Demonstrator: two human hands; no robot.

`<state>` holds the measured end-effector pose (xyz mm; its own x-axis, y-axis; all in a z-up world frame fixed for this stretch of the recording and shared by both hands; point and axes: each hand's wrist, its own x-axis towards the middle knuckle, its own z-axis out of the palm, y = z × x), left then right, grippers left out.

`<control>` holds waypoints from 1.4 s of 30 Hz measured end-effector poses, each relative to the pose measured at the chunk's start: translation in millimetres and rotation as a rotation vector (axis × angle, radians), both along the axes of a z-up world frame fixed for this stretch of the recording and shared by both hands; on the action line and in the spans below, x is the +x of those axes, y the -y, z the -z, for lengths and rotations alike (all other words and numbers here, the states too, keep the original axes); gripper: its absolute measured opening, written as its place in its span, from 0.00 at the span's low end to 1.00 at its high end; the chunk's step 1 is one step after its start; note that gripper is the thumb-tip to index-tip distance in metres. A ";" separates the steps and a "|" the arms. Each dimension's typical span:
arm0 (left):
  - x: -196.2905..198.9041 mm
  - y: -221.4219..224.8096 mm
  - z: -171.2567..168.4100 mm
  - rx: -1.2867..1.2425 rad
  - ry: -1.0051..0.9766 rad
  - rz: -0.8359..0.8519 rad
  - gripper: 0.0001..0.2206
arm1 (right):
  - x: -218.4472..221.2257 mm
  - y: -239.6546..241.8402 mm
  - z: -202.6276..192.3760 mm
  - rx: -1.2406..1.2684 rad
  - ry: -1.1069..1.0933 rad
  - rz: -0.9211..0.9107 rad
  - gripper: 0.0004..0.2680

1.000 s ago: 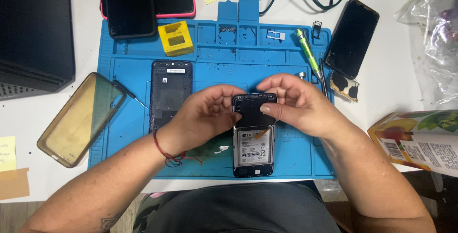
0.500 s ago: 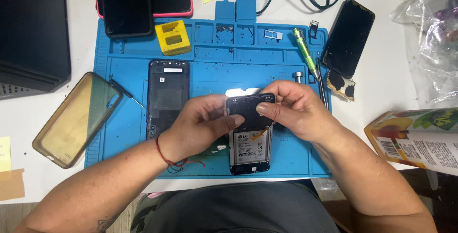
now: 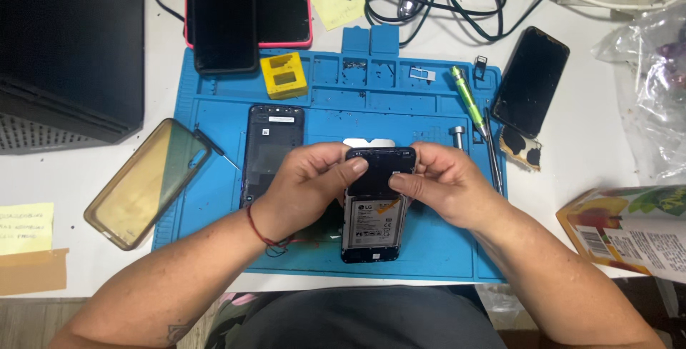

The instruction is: The person uses a screwdriver to remove screws from a disassembled smartphone on a blue work mat. They then lift and remove a small black metal bracket from the top of the phone's internal assembly.

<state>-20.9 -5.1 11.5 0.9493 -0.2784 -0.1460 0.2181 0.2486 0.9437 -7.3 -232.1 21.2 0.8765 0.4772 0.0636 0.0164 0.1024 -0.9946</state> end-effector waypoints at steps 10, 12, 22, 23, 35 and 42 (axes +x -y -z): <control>3.6 10.2 -9.9 -0.025 -0.030 0.056 0.04 | -0.4 5.6 25.6 -0.047 -0.051 0.021 0.04; 3.0 10.6 -7.1 -0.023 0.028 0.123 0.04 | 1.7 6.9 28.2 -0.045 -0.043 0.048 0.03; 2.5 11.0 -6.1 0.026 0.061 0.131 0.03 | 0.9 3.5 18.5 0.014 -0.110 0.043 0.07; 4.1 11.3 -5.2 0.020 0.053 0.161 0.03 | 0.4 0.9 14.8 0.003 -0.090 0.040 0.06; 5.7 5.1 11.8 -0.011 -0.056 -0.038 0.06 | 1.9 -3.0 10.2 -0.009 -0.112 0.009 0.04; 10.0 1.4 11.3 -0.050 -0.177 -0.001 0.06 | 1.6 -5.3 18.8 -0.015 -0.140 0.028 0.04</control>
